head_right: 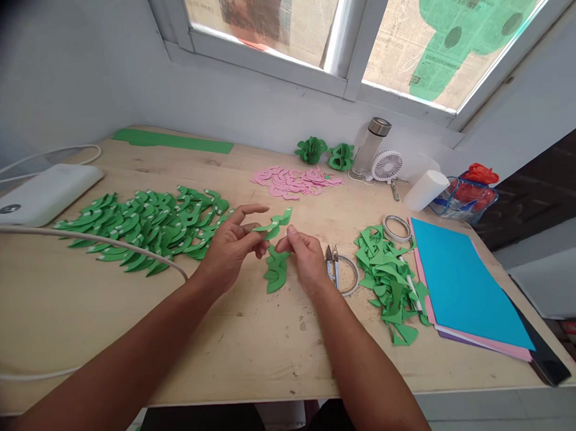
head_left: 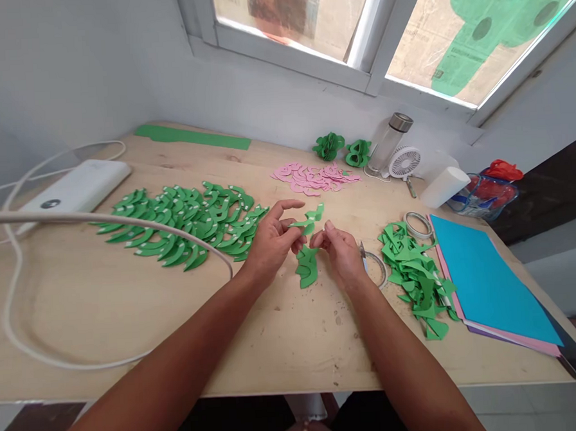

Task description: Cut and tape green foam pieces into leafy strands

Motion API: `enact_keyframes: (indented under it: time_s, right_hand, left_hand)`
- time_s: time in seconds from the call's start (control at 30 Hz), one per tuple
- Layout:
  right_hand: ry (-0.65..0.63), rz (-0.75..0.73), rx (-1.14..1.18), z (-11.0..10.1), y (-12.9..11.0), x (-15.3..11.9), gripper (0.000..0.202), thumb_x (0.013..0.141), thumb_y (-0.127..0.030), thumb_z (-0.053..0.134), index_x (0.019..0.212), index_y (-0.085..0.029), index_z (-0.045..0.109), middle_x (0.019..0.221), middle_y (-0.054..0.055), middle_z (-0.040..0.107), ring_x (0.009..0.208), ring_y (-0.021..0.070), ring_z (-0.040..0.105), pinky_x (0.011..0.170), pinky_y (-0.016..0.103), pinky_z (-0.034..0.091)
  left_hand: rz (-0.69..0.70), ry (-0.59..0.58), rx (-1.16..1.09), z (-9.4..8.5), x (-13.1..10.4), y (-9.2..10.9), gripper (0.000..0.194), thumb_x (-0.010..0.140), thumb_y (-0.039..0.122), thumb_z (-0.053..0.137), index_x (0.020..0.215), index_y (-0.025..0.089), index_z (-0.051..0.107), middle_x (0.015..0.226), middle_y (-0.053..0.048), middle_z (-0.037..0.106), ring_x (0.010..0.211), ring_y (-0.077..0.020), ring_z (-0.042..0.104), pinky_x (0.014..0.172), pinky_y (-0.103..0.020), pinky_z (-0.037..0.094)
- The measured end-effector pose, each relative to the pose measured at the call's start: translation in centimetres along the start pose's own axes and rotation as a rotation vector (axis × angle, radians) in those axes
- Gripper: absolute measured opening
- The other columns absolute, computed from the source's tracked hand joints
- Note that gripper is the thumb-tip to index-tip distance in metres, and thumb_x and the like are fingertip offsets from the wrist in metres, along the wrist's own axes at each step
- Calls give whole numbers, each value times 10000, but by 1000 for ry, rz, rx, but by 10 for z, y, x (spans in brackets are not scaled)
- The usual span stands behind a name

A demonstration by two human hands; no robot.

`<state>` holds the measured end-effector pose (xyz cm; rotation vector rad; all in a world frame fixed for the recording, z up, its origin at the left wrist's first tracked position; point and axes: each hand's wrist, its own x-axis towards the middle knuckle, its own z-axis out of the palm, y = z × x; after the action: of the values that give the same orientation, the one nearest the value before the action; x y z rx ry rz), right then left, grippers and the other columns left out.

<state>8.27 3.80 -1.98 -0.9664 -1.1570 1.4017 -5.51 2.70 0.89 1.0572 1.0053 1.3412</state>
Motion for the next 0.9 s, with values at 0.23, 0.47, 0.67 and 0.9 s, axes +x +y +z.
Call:
enact_keyframes:
  time_s: [0.23,0.47,0.67,0.9]
  right_hand:
    - [-13,4,-2,0,0,0,444,782,-554,585,553,-176,634,611,19,596,647,147,540,719,298,413]
    - [-28,-9,-29,-1,1,1,468,770,-591,570,546,-183,619,596,19,607,627,151,546,717,301,422]
    - [-32,3,-6,0,1,0,469,773,-584,573,538,-182,621,596,23,613,616,151,552,712,303,422]
    - [-5,-22,-57,-2,3,1,466,774,-583,575,542,-182,630,593,22,625,613,152,558,701,303,425]
  left_hand:
    - [-5,-39,51,-1,1,-4,354,737,198,532,1085,169,585,507,55,554,436,-92,485,459,-207,401]
    - [-41,22,38,2,2,-6,229,694,166,550,917,152,599,508,45,578,440,-96,508,467,-214,405]
    - [-72,-5,-15,1,3,-11,181,676,270,686,735,166,550,528,33,595,464,-105,542,481,-224,410]
    - [-119,-67,-58,0,1,-7,215,663,316,722,618,150,592,573,18,588,492,-84,496,516,-230,409]
